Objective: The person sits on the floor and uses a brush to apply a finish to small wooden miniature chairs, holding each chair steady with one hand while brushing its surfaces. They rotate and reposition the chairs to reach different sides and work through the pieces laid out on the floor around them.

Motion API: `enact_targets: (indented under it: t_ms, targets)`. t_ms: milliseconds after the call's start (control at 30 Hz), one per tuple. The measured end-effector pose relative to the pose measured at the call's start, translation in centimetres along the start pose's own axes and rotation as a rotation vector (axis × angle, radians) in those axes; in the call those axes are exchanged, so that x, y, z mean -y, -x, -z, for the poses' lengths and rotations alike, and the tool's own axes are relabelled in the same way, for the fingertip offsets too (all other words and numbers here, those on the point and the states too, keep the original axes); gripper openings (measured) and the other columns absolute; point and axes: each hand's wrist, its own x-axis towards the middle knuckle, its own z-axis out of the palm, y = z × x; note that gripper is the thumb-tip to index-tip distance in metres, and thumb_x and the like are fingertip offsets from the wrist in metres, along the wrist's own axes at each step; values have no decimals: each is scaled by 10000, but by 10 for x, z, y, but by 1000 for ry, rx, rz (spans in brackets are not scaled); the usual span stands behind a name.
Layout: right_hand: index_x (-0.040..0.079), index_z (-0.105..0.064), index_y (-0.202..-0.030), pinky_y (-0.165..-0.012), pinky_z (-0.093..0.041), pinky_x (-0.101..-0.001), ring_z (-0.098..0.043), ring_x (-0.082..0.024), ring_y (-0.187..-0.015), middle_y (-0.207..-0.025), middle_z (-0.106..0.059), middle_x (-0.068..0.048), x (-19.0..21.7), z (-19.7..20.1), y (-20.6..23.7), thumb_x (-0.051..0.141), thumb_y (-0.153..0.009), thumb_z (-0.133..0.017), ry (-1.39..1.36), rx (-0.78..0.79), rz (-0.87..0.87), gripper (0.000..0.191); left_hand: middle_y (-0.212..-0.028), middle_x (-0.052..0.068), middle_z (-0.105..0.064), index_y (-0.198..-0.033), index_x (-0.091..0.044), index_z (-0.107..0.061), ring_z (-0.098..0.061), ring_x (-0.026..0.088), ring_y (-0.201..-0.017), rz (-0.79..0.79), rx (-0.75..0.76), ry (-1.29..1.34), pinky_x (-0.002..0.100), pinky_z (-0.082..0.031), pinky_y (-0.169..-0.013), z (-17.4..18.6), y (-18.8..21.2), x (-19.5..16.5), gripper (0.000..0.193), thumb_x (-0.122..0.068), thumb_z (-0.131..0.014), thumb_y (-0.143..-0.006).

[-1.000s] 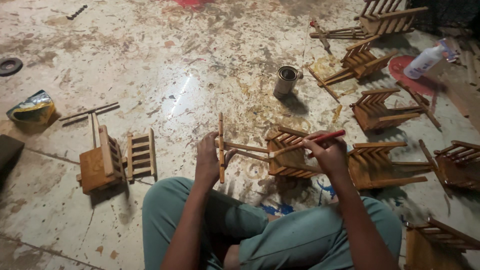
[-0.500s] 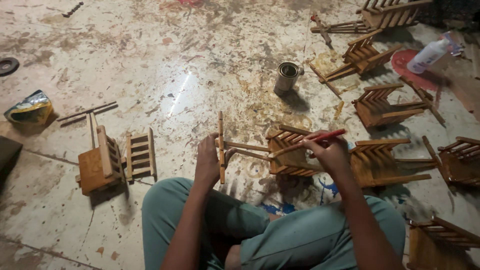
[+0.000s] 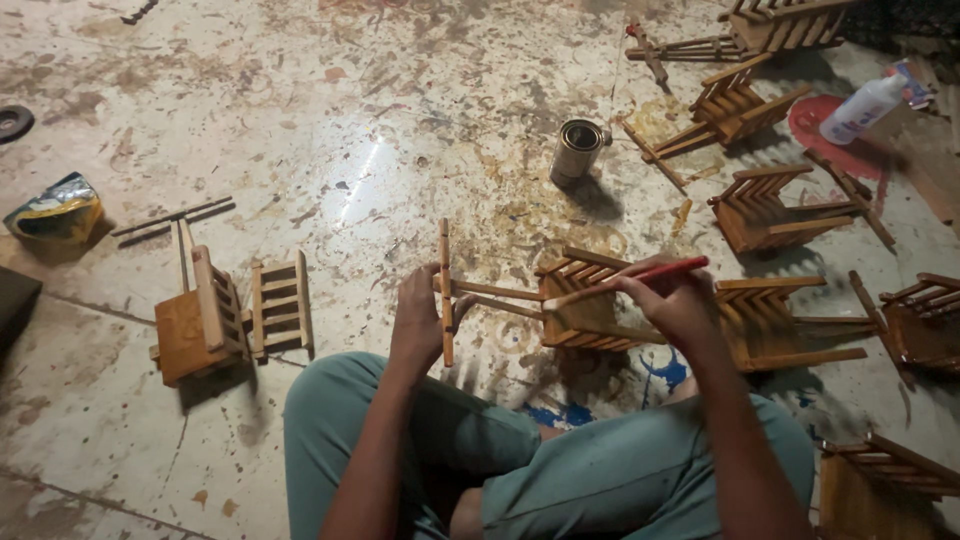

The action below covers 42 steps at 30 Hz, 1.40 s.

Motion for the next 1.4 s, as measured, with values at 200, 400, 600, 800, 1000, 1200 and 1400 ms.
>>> enact_targets:
  t_ms: [200,400,600,800,1000,1200,1400]
  targets:
    - [46,-736,-921,-678,-575,-257,-719,-103,-799,-878,-728,-56,0,9,6,116,-868,-783,-57,-14,152,99,-1145,220,-620,-1284,-4,-552,-562,413,-1113,-27,-37,6,492,-463,-956,-1,2,4,665,-375,-849,-820]
    - [39,-756,-963,-682,-558,-274,-698,-113,-794,-894,-745,-54,-7,-16,4,115,-898,-768,-198,47,140,101,-1121,196,-639,-1277,-4,-547,-584,395,-1095,-14,-12,-35,489,-475,-960,-4,-1,7,638,-374,-837,-846]
    - [30,-704,-1007,-698,-630,-349,-724,-173,-860,-938,-727,-59,-34,-11,-12,127,-913,-722,-686,-24,-214,137,-1119,191,-647,-1282,4,-543,-596,385,-1086,3,-11,-6,479,-482,-951,-6,2,7,648,-366,-832,-836]
    - [44,-661,-1041,-670,-643,-397,-732,-212,-873,-946,-724,-88,-59,-6,-22,126,-934,-697,-831,-50,-322,140,-1112,197,-648,-1274,18,-541,-599,392,-1083,-1,-8,-27,481,-483,-941,-3,4,6,663,-379,-836,-832]
    - [2,-716,-1064,-653,-622,-342,-771,-215,-848,-946,-763,-105,-71,6,-26,182,-908,-746,-463,-53,-368,240,-1088,167,-671,-1254,0,-566,-615,370,-1053,14,-10,-51,467,-503,-898,-1,4,-1,637,-387,-833,-824]
    - [-7,-745,-1030,-631,-623,-331,-757,-190,-790,-913,-758,-102,-82,20,-28,175,-901,-770,-221,-147,-300,225,-1052,138,-688,-1246,-28,-574,-628,347,-1031,22,-4,-22,459,-513,-883,1,3,-2,621,-395,-835,-819]
    - [-32,-761,-950,-667,-526,-318,-660,-161,-763,-848,-742,-96,-62,-1,-18,219,-888,-818,-74,-26,-70,265,-1052,155,-677,-1236,-30,-574,-624,358,-1015,26,-9,-38,465,-513,-872,-1,2,-1,612,-385,-841,-815]
